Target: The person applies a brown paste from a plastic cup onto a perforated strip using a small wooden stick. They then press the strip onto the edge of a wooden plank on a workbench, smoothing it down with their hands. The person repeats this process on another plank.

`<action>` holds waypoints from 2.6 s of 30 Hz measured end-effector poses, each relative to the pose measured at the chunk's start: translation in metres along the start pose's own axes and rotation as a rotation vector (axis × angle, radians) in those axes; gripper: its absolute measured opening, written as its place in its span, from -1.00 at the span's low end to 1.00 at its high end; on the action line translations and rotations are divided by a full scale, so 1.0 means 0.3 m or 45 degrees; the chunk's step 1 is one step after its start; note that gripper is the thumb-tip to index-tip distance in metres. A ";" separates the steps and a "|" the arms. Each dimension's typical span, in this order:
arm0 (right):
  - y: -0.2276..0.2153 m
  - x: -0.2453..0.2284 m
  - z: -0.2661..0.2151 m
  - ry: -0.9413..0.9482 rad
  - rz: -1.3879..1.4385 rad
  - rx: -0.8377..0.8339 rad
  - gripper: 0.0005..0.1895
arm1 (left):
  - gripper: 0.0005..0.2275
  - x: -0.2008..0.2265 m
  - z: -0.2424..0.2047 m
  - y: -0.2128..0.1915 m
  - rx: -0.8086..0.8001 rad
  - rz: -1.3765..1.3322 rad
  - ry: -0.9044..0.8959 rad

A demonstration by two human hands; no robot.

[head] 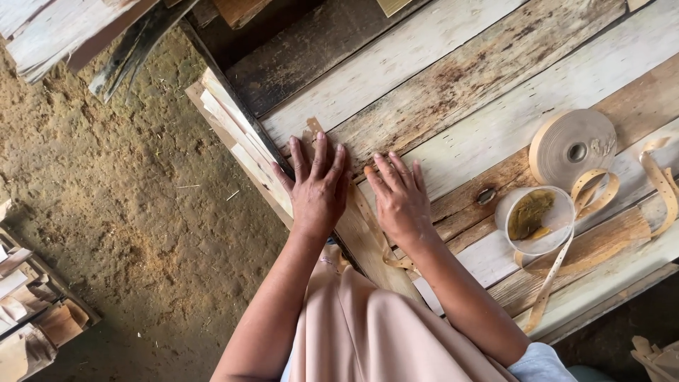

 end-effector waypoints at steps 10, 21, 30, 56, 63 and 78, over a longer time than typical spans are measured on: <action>0.010 0.029 0.003 -0.015 0.028 0.077 -0.64 | -0.46 -0.010 0.001 -0.007 -0.106 0.005 -0.028; -0.062 0.051 -0.258 0.339 0.361 -0.194 -0.83 | -0.42 -0.001 -0.001 0.007 -0.204 0.006 -0.018; 0.109 0.087 -0.503 0.361 0.152 -0.591 -0.52 | -0.39 0.009 0.002 -0.011 -0.297 0.050 -0.025; 0.022 0.096 -0.637 1.155 1.364 -0.417 -0.71 | -0.32 0.025 -0.001 -0.016 -0.372 0.096 -0.035; 0.066 0.106 -0.638 1.217 1.356 -0.420 -0.74 | -0.26 0.044 0.002 -0.009 -0.276 0.073 -0.017; 0.055 0.107 -0.633 1.217 1.350 -0.382 -0.77 | -0.28 0.112 -0.159 0.088 -0.215 0.117 -0.131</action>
Point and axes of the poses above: each hand's wrist, its own z-axis towards the middle knuckle, its own y-axis out of the palm, x = y × z, the point moved 7 cm from there along z, towards the middle knuckle, and after that the axes turned 2 degrees about -x, right-handed, at the moved point
